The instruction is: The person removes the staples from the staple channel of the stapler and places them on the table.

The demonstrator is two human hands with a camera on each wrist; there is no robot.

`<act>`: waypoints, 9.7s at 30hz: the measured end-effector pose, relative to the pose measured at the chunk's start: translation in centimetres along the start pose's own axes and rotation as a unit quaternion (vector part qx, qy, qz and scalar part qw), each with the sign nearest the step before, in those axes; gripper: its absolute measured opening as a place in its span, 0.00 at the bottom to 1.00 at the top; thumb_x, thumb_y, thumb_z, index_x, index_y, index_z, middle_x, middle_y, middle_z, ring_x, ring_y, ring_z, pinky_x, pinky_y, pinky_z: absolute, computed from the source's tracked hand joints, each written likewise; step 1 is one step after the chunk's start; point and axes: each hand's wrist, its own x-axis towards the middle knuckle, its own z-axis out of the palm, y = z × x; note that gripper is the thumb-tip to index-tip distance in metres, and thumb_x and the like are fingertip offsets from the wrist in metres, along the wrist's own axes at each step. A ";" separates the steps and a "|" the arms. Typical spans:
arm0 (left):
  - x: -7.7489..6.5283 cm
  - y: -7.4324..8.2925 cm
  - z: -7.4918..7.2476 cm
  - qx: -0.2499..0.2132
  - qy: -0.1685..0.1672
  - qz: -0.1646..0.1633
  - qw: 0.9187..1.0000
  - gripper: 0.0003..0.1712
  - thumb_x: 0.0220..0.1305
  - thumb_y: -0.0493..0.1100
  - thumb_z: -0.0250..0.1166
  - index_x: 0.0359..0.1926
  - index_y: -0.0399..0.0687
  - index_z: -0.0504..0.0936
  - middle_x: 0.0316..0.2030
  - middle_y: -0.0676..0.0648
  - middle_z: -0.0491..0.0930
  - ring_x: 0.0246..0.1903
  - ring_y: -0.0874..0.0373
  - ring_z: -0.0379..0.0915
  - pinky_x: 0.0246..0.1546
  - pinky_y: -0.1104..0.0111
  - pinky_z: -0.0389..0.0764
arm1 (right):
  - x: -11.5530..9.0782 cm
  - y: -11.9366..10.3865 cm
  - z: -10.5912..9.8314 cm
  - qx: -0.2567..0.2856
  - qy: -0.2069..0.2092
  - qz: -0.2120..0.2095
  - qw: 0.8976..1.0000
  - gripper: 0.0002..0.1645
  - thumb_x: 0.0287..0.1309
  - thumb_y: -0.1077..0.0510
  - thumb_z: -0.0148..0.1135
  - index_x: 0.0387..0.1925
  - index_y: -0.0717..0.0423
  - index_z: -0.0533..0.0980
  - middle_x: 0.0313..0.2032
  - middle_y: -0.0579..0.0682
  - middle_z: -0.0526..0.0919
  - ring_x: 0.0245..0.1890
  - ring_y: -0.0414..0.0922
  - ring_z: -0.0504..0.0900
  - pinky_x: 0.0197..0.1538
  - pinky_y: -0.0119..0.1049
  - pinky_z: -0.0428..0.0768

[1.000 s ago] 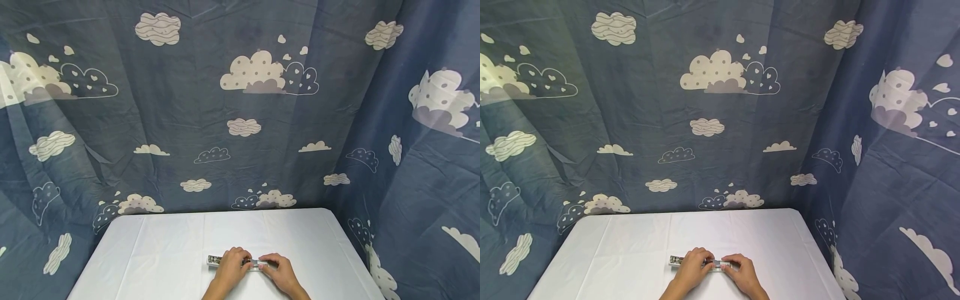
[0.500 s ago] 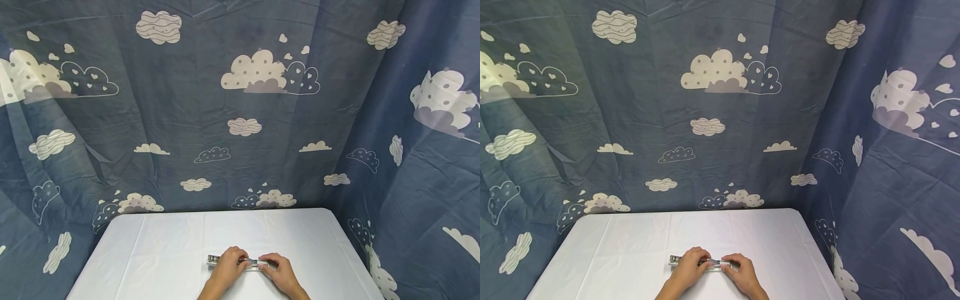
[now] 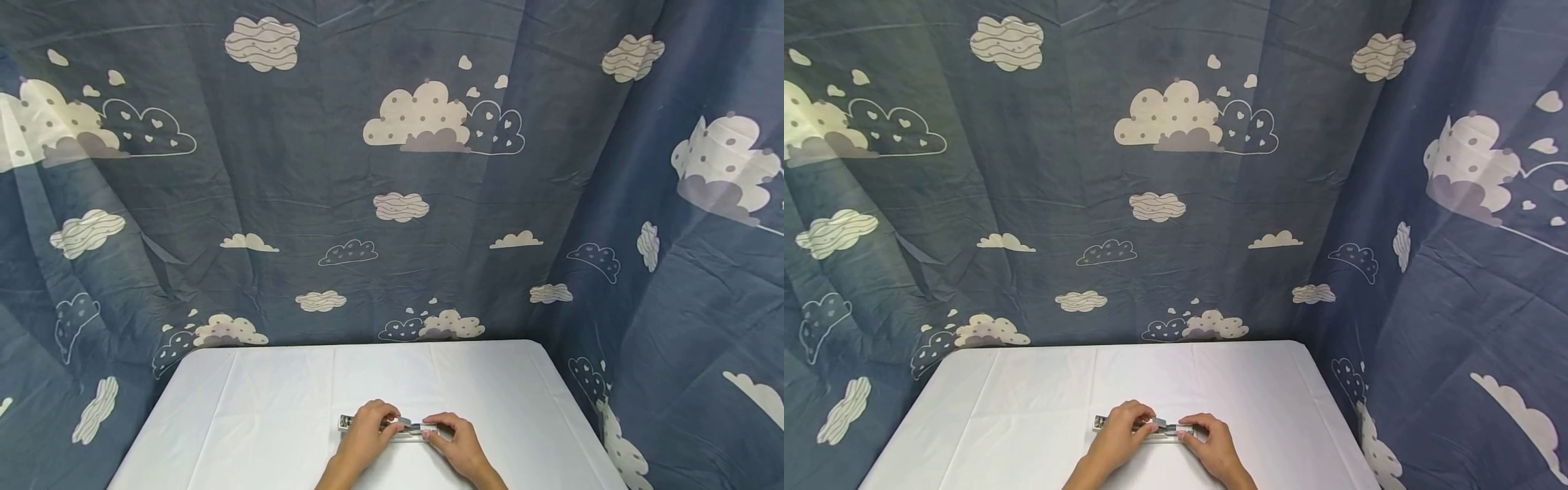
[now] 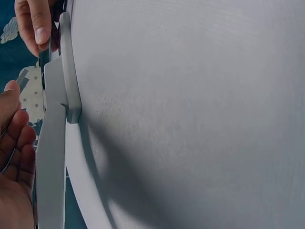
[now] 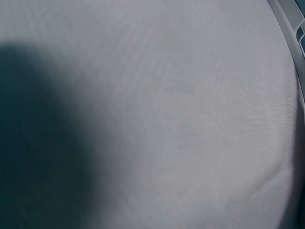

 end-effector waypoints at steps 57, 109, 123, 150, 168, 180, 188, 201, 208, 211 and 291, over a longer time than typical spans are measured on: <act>-2.6 -3.4 -8.6 -0.033 0.174 -0.051 0.983 0.11 0.60 0.39 0.76 0.43 0.54 0.89 0.36 0.57 0.87 0.37 0.70 0.81 0.43 0.68 0.85 | 0.2 0.0 0.2 0.001 0.008 0.011 1.000 0.13 0.53 0.53 0.79 0.42 0.45 0.87 0.43 0.43 0.89 0.46 0.34 0.81 0.54 0.28 0.80; -6.9 -8.7 -8.6 0.019 0.086 -0.212 0.973 0.10 0.59 0.42 0.76 0.43 0.54 0.90 0.36 0.58 0.86 0.39 0.61 0.83 0.47 0.58 0.86 | 0.4 -0.3 0.2 0.018 -0.018 0.033 0.999 0.12 0.57 0.51 0.76 0.43 0.41 0.86 0.46 0.40 0.87 0.56 0.43 0.81 0.65 0.29 0.76; -6.9 -8.6 -9.4 0.087 0.022 -0.182 0.979 0.10 0.55 0.43 0.77 0.40 0.51 0.90 0.35 0.57 0.82 0.39 0.62 0.77 0.48 0.59 0.85 | 0.6 -0.2 0.4 0.014 -0.009 0.033 0.999 0.12 0.56 0.50 0.77 0.43 0.41 0.86 0.46 0.39 0.87 0.56 0.43 0.82 0.65 0.29 0.76; -6.6 -8.3 -9.2 0.136 0.008 -0.167 0.976 0.13 0.52 0.44 0.79 0.41 0.49 0.91 0.37 0.54 0.83 0.38 0.60 0.78 0.44 0.62 0.86 | 0.4 0.1 0.2 -0.012 -0.002 0.039 0.999 0.13 0.55 0.51 0.78 0.42 0.39 0.86 0.45 0.39 0.87 0.55 0.41 0.82 0.65 0.32 0.78; -7.0 -8.3 -9.9 0.099 0.056 -0.179 0.977 0.17 0.56 0.47 0.78 0.46 0.48 0.90 0.43 0.51 0.87 0.46 0.52 0.85 0.53 0.56 0.85 | 0.6 -0.2 0.2 -0.006 -0.007 0.036 0.999 0.12 0.55 0.52 0.78 0.42 0.42 0.86 0.45 0.41 0.88 0.54 0.41 0.82 0.64 0.31 0.78; -5.8 -6.8 -10.6 0.088 0.153 -0.115 0.978 0.12 0.57 0.45 0.79 0.43 0.52 0.90 0.40 0.55 0.87 0.40 0.59 0.83 0.42 0.63 0.86 | 0.6 0.1 0.2 -0.017 -0.006 0.045 0.999 0.13 0.55 0.51 0.78 0.43 0.42 0.86 0.46 0.40 0.88 0.57 0.46 0.82 0.66 0.35 0.77; -4.9 -5.8 -10.8 0.066 0.168 -0.096 0.979 0.12 0.58 0.45 0.79 0.44 0.52 0.90 0.41 0.55 0.87 0.42 0.60 0.83 0.45 0.60 0.86 | 0.4 -0.1 0.1 -0.013 -0.003 0.042 0.999 0.13 0.55 0.52 0.78 0.43 0.42 0.86 0.45 0.40 0.88 0.56 0.45 0.82 0.64 0.32 0.78; -3.4 -4.4 -9.5 0.040 0.175 -0.048 0.983 0.15 0.54 0.46 0.81 0.44 0.54 0.90 0.42 0.56 0.87 0.43 0.60 0.83 0.45 0.60 0.86 | 0.6 -0.1 0.2 -0.009 -0.001 0.039 0.999 0.13 0.54 0.51 0.78 0.42 0.42 0.86 0.45 0.41 0.88 0.54 0.43 0.82 0.63 0.31 0.78; -2.6 -3.7 -8.2 0.020 0.151 -0.025 0.988 0.17 0.54 0.49 0.81 0.44 0.53 0.89 0.43 0.57 0.86 0.47 0.57 0.84 0.51 0.56 0.85 | 0.5 -0.4 0.4 -0.016 -0.001 0.043 0.999 0.13 0.54 0.51 0.78 0.42 0.41 0.86 0.45 0.40 0.88 0.52 0.38 0.82 0.62 0.31 0.79; -2.3 -3.4 -7.6 0.011 0.140 -0.021 0.990 0.16 0.54 0.49 0.81 0.44 0.55 0.90 0.43 0.58 0.86 0.47 0.58 0.84 0.51 0.56 0.85 | 0.5 -0.5 0.4 -0.019 -0.003 0.043 0.999 0.13 0.54 0.51 0.78 0.42 0.41 0.86 0.45 0.40 0.88 0.51 0.37 0.82 0.62 0.30 0.78; 0.0 2.8 3.7 0.098 -0.030 -0.006 0.995 0.07 0.59 0.46 0.77 0.38 0.52 0.92 0.42 0.56 0.87 0.42 0.61 0.79 0.46 0.67 0.82 | 0.1 -0.2 0.0 -0.001 -0.012 0.023 1.000 0.14 0.56 0.50 0.77 0.44 0.43 0.85 0.45 0.41 0.87 0.53 0.41 0.82 0.61 0.29 0.79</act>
